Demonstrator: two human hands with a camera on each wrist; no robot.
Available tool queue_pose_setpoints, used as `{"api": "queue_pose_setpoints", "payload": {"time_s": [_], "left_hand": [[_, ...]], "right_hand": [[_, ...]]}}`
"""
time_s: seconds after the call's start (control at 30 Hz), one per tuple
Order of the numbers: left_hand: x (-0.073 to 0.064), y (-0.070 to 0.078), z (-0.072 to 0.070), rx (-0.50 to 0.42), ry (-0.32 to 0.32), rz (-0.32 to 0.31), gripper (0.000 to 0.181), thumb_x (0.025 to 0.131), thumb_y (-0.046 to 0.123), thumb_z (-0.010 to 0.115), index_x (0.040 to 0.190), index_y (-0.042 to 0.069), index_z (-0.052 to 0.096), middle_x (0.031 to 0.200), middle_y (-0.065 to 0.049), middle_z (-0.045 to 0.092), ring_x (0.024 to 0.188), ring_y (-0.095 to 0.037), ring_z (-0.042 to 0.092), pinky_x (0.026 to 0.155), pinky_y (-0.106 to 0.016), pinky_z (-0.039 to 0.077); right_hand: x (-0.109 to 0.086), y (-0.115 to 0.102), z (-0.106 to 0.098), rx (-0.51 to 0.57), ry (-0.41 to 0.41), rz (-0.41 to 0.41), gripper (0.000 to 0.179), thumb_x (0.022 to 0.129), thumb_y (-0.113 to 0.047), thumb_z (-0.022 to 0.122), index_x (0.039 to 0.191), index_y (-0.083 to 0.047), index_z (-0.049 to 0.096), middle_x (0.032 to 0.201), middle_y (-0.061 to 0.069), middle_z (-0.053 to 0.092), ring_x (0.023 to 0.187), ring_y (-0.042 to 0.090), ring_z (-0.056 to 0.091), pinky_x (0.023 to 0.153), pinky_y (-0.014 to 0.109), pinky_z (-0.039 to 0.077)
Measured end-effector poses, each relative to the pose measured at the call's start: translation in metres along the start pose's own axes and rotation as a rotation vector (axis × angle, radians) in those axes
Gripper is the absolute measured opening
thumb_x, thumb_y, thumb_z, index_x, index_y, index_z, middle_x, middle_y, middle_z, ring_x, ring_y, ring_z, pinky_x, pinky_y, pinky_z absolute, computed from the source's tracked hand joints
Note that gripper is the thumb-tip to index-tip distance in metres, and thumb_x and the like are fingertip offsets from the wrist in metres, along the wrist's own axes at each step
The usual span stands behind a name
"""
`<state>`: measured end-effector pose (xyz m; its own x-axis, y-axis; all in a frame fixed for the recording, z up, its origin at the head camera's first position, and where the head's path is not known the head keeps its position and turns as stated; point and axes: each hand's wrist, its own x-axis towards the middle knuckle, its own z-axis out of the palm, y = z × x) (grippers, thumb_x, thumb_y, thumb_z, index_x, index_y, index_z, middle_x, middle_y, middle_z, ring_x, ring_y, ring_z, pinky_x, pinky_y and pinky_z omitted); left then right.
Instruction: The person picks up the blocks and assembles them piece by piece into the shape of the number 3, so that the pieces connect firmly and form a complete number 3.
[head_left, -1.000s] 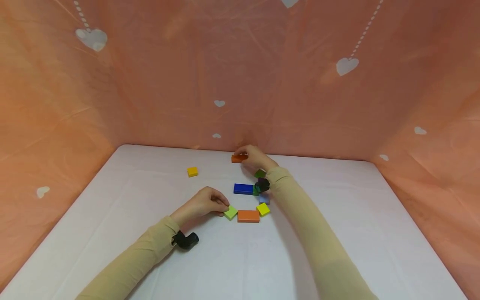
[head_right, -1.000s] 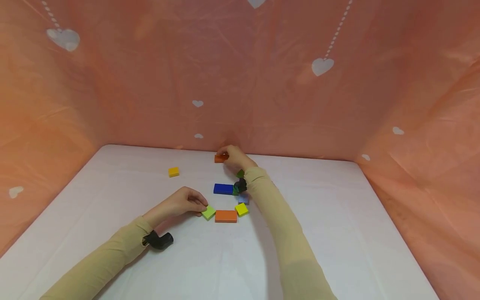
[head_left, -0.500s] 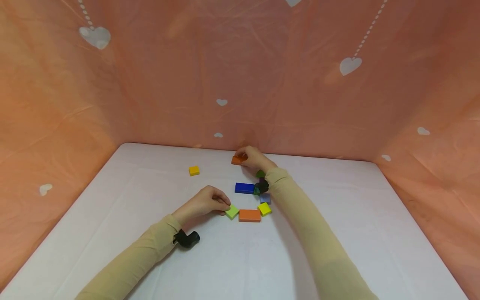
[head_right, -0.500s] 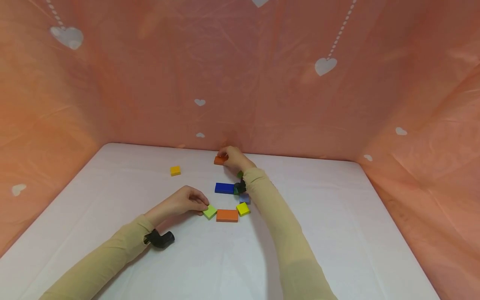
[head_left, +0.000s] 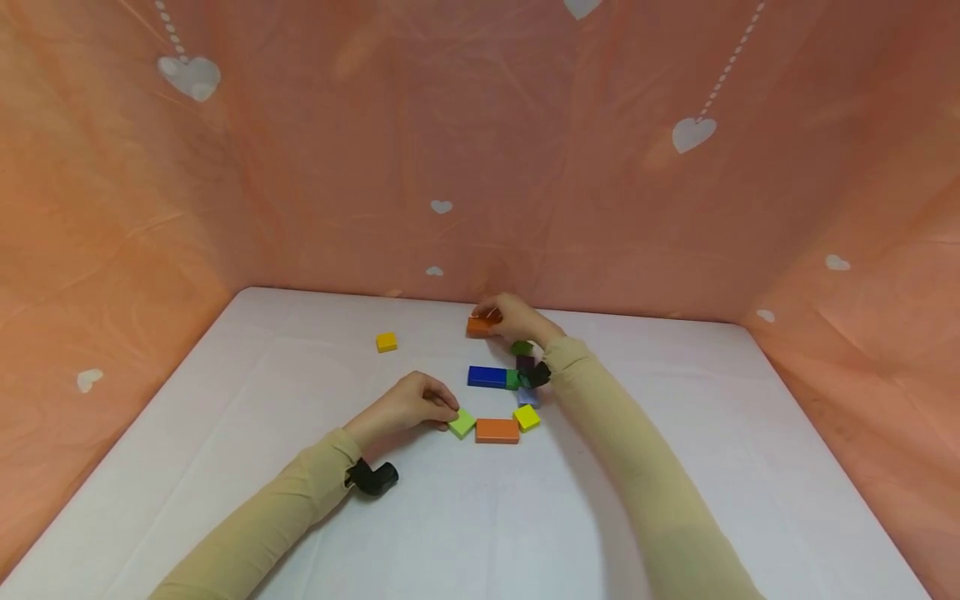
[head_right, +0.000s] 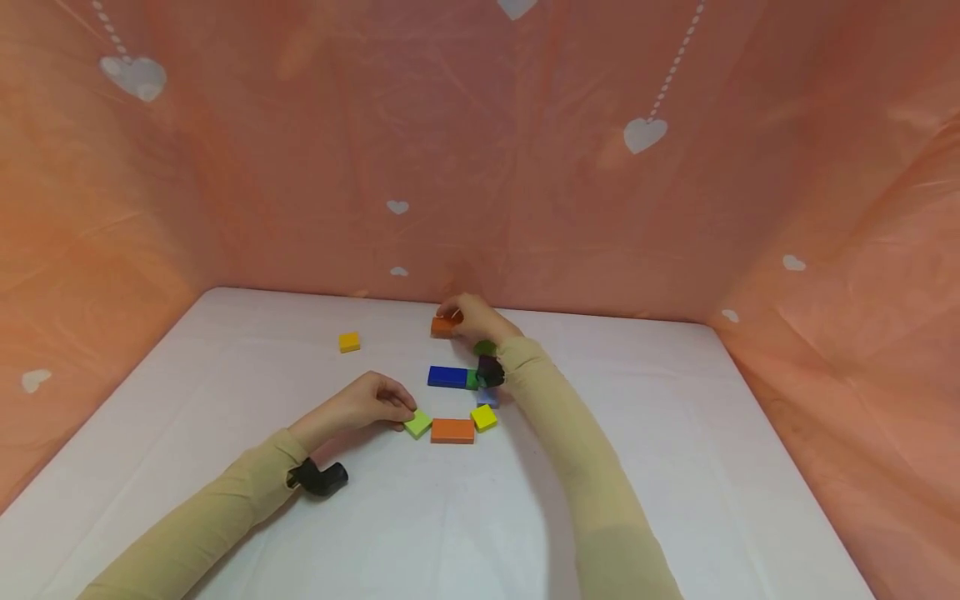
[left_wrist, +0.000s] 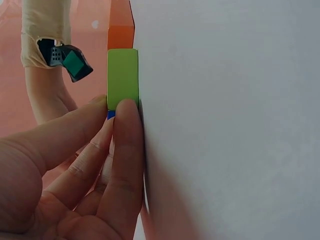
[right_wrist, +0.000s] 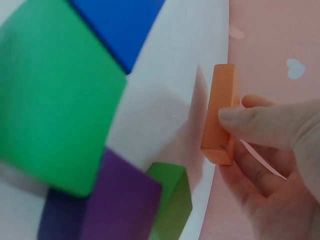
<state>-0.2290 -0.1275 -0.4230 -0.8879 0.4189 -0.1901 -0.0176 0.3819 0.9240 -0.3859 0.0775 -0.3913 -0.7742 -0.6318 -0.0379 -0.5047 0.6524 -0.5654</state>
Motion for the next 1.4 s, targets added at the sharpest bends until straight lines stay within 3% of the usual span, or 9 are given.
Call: {"api": "queue_pose_setpoints", "payload": {"time_s": [0.27, 1.4], "left_hand": [[0.001, -0.001, 0.0, -0.007, 0.003, -0.009, 0.013, 0.087, 0.002, 0.068, 0.097, -0.006, 0.069, 0.086, -0.009, 0.067, 0.069, -0.015, 0.062, 0.068, -0.03, 0.056], [0.002, -0.003, -0.001, 0.004, -0.005, -0.004, 0.015, 0.087, 0.005, 0.068, 0.098, -0.005, 0.068, 0.082, -0.009, 0.066, 0.07, -0.018, 0.063, 0.069, -0.031, 0.056]], "right_hand": [[-0.011, 0.003, 0.002, 0.016, -0.052, -0.009, 0.036, 0.087, 0.003, 0.066, 0.123, -0.003, 0.063, 0.12, 0.011, 0.062, 0.111, 0.027, 0.054, 0.099, 0.036, 0.043], [-0.02, 0.013, -0.002, 0.056, -0.046, 0.0, 0.037, 0.086, 0.006, 0.065, 0.122, -0.003, 0.063, 0.119, 0.012, 0.062, 0.11, 0.027, 0.055, 0.096, 0.036, 0.046]]}}
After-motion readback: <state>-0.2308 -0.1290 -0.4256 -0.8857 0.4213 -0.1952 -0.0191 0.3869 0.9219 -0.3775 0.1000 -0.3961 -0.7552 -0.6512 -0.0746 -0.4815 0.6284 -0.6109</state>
